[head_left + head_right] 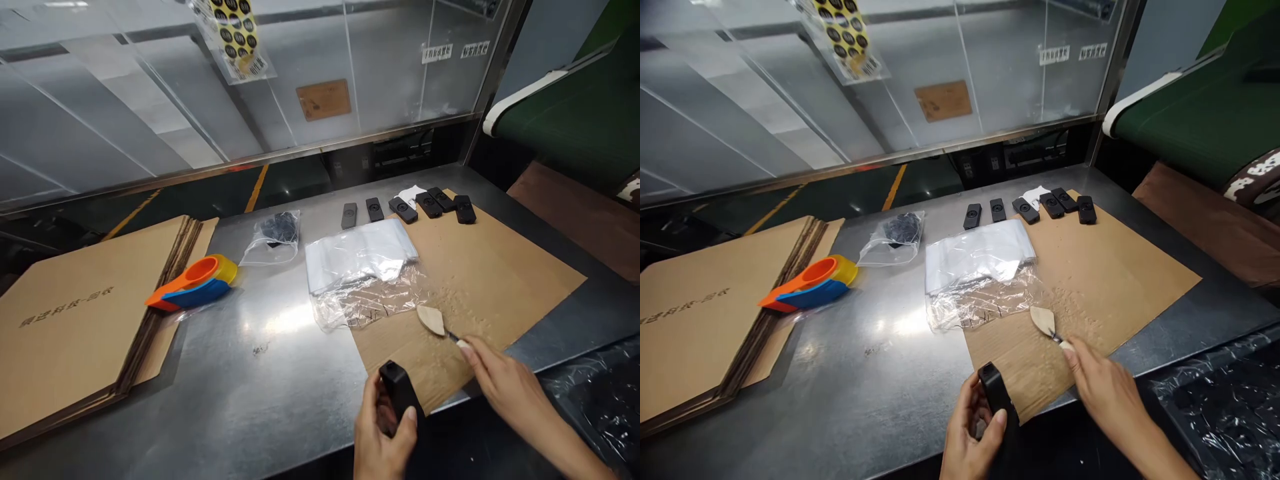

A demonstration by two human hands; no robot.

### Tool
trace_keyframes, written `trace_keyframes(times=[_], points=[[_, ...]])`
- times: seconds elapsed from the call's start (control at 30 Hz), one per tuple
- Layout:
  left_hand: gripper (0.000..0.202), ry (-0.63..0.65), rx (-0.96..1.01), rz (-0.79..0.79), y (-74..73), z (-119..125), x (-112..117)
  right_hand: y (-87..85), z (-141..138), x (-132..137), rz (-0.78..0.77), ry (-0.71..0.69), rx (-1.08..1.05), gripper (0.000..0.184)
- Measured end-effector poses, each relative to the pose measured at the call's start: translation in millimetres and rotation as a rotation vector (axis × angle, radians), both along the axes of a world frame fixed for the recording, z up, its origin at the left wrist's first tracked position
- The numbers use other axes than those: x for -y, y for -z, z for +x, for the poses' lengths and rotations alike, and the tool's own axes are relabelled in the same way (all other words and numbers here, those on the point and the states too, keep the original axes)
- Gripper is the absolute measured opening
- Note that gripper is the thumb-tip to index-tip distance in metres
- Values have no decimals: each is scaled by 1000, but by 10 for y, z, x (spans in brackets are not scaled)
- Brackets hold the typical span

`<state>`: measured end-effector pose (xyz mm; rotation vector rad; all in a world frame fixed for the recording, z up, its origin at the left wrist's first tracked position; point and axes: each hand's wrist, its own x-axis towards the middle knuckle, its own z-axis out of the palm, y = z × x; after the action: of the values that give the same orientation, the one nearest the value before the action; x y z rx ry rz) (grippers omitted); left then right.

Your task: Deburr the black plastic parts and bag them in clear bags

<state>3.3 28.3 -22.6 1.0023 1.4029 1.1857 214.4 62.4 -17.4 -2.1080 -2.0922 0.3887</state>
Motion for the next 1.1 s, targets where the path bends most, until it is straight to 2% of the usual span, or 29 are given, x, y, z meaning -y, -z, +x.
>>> trace_keyframes(times=[0.1,0.17,0.27,0.33,0.4,0.5,0.6,0.7,0.77,0.9,1.0,1.1], points=[[60,215,-544,190,-100,-11,-231,141,291,-311,29,107,196,32],[69,370,-826,234,-122,39,-391,185,400,-496,73,121,228,31],[64,540,-1123,266,-8,145,-582,138,363,-652,171,73,227,30],[51,612,-1195,348,121,184,-679,66,210,-690,219,-37,177,30],[47,717,-1156,447,202,175,-771,1,-10,-731,224,-200,103,29],[58,863,-1004,496,136,96,-943,-35,-351,-905,197,-389,37,27],[50,758,-994,429,-45,11,-1160,-6,-599,-1223,206,-439,57,26],[52,656,-1064,407,-121,-39,-1382,40,-751,-1558,248,-456,103,48],[59,605,-1106,401,-95,-63,-1520,67,-825,-1733,261,-447,132,53],[67,458,-1178,356,9,-116,-1750,99,-939,-1946,232,-402,187,31],[61,398,-1185,355,79,-134,-1838,100,-984,-2032,221,-362,216,21],[54,390,-1149,379,156,-107,-1858,92,-995,-2074,236,-309,220,19]])
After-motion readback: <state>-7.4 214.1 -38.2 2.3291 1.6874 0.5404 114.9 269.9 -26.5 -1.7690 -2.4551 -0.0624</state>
